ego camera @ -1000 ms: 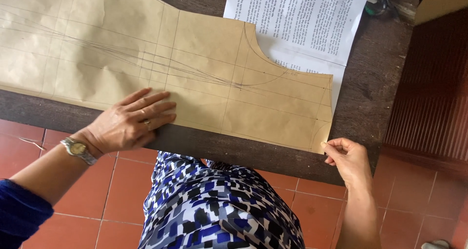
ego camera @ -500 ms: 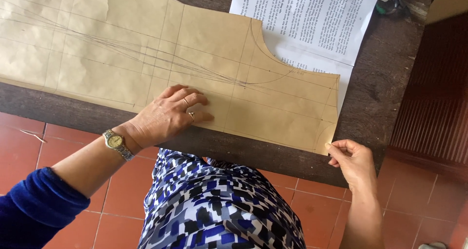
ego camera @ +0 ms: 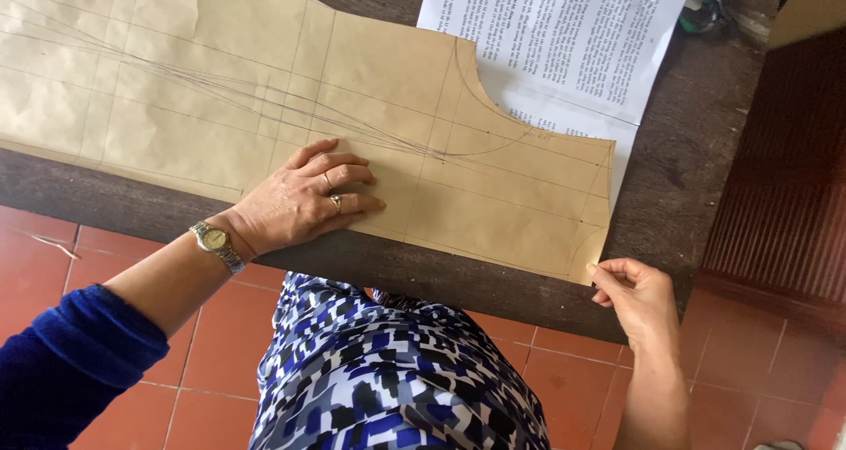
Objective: The person aligns a paper pattern on a table, then uses a yellow ruler and a blue pen to measure and mark lines on the pattern. They repeatedly reposition the ruler to draw straight lines along the pattern's edges.
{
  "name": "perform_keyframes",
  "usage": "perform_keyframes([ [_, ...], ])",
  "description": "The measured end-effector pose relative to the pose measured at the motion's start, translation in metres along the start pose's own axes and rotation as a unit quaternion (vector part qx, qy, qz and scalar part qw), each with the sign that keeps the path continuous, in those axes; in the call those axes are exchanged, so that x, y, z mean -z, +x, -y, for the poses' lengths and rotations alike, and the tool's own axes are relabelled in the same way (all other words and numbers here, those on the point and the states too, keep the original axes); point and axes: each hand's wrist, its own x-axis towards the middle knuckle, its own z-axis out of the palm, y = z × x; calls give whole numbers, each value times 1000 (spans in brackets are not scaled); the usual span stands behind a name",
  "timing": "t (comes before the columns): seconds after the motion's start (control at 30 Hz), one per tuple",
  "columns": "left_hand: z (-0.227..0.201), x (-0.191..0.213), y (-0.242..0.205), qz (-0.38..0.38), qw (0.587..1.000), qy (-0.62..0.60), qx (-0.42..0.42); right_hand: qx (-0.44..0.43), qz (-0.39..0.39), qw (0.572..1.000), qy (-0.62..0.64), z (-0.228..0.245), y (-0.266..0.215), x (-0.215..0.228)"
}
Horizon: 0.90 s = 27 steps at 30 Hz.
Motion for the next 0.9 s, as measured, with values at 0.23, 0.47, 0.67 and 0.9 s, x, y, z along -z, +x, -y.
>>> perform_keyframes([
  [0.23,1,-2,-1,-7,999,37,0,-9,-9,1000,8,0,-2,-1],
  [0.47,12,0,7,-26,996,89,11,-6,-13,1000,11,3,-4,-1],
  [0.67,26,8,16,-19,997,69,0,2,-17,1000,13,-26,10,0],
  [0.9,27,6,16,-26,997,71,-4,-13,-29,999,12,9,-8,-2],
])
